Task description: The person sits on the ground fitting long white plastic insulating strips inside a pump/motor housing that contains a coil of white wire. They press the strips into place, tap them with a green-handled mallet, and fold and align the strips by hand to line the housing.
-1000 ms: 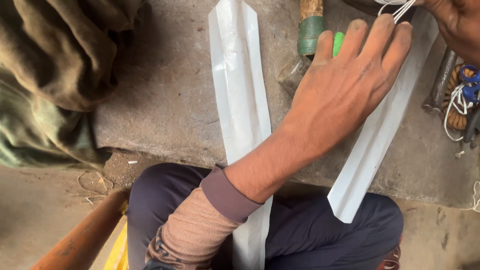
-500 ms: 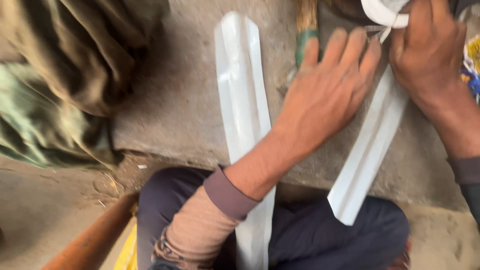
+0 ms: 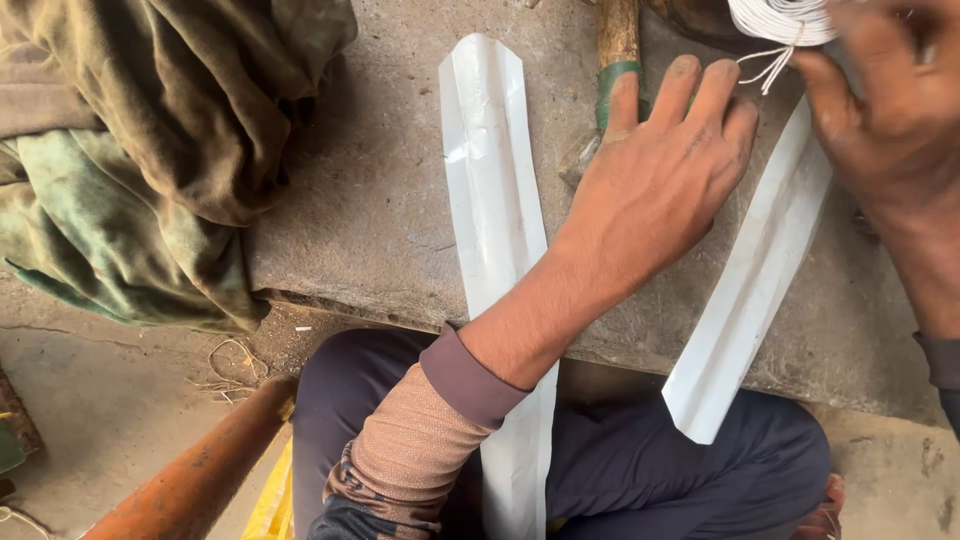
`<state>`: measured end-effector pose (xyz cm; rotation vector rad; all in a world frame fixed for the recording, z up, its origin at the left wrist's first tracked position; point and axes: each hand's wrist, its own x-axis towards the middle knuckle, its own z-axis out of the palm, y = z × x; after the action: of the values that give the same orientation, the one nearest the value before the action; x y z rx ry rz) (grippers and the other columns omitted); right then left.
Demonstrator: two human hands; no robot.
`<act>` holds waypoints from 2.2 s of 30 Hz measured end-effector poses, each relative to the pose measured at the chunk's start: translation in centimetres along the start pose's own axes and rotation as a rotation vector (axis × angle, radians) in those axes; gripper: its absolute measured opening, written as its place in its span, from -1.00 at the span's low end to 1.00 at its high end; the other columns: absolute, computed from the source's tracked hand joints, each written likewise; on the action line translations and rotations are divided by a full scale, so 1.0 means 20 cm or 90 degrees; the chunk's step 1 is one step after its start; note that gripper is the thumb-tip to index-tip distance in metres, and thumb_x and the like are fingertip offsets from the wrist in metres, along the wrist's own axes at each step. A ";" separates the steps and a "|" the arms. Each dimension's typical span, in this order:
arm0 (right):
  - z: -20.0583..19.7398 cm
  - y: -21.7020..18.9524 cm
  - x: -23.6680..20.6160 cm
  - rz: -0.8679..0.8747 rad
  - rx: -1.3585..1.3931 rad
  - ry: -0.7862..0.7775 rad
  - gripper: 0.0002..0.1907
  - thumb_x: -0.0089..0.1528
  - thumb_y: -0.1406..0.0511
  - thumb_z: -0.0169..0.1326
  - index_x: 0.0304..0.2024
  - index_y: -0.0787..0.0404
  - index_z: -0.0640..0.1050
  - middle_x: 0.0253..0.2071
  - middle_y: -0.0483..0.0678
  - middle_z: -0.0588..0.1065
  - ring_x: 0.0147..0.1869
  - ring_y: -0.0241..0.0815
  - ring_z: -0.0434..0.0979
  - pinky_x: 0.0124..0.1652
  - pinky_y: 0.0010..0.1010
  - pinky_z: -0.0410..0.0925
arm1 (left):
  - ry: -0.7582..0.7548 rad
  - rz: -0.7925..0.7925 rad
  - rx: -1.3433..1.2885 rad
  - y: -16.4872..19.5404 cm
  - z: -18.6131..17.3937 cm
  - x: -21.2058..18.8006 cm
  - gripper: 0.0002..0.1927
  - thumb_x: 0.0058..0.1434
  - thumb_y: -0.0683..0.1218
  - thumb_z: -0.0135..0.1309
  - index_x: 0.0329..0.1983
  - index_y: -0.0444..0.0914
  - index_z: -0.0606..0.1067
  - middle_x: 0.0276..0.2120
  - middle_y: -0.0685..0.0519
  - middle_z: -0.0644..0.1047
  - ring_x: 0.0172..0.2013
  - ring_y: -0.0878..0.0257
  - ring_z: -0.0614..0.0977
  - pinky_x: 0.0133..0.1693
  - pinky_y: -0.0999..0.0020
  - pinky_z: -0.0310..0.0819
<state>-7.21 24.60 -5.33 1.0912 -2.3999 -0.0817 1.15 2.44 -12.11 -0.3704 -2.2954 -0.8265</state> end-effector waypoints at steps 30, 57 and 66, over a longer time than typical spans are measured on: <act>0.22 -0.12 -0.12 0.359 0.719 0.213 -0.85 0.55 0.39 0.13 0.00 0.45 0.52 -0.19 0.06 0.58 -0.30 -0.37 0.54 -0.36 -0.58 0.38 | -0.098 0.002 -0.029 0.11 -0.04 0.11 -0.56 0.24 -0.03 0.18 0.14 -0.28 0.44 0.05 -0.01 0.44 0.13 0.04 0.44 0.21 -0.19 0.19; 0.06 -0.01 -0.13 0.332 0.710 0.209 -0.86 0.51 0.33 0.07 -0.07 0.32 0.53 -0.38 -0.11 0.53 -0.38 -0.43 0.47 -0.39 -0.54 0.32 | -0.134 -0.357 -0.653 0.15 0.28 0.44 -0.79 0.36 -0.07 0.18 -0.23 -0.34 0.59 -0.38 0.14 0.59 -0.36 0.43 0.52 -0.28 0.51 0.42; 0.12 -0.03 -0.14 0.387 0.714 0.207 -0.85 0.51 0.36 0.02 -0.16 0.31 0.45 -0.45 -0.17 0.43 -0.46 -0.43 0.41 -0.43 -0.52 0.25 | -0.164 -0.308 -0.559 0.14 0.29 0.43 -0.75 0.37 -0.08 0.06 -0.36 -0.35 0.44 -0.49 0.21 0.41 -0.41 0.46 0.36 -0.37 0.44 0.31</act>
<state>-6.41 25.95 -8.80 0.5880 -2.2898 1.6451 -6.85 8.76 -8.35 -0.2976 -2.1466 -2.1430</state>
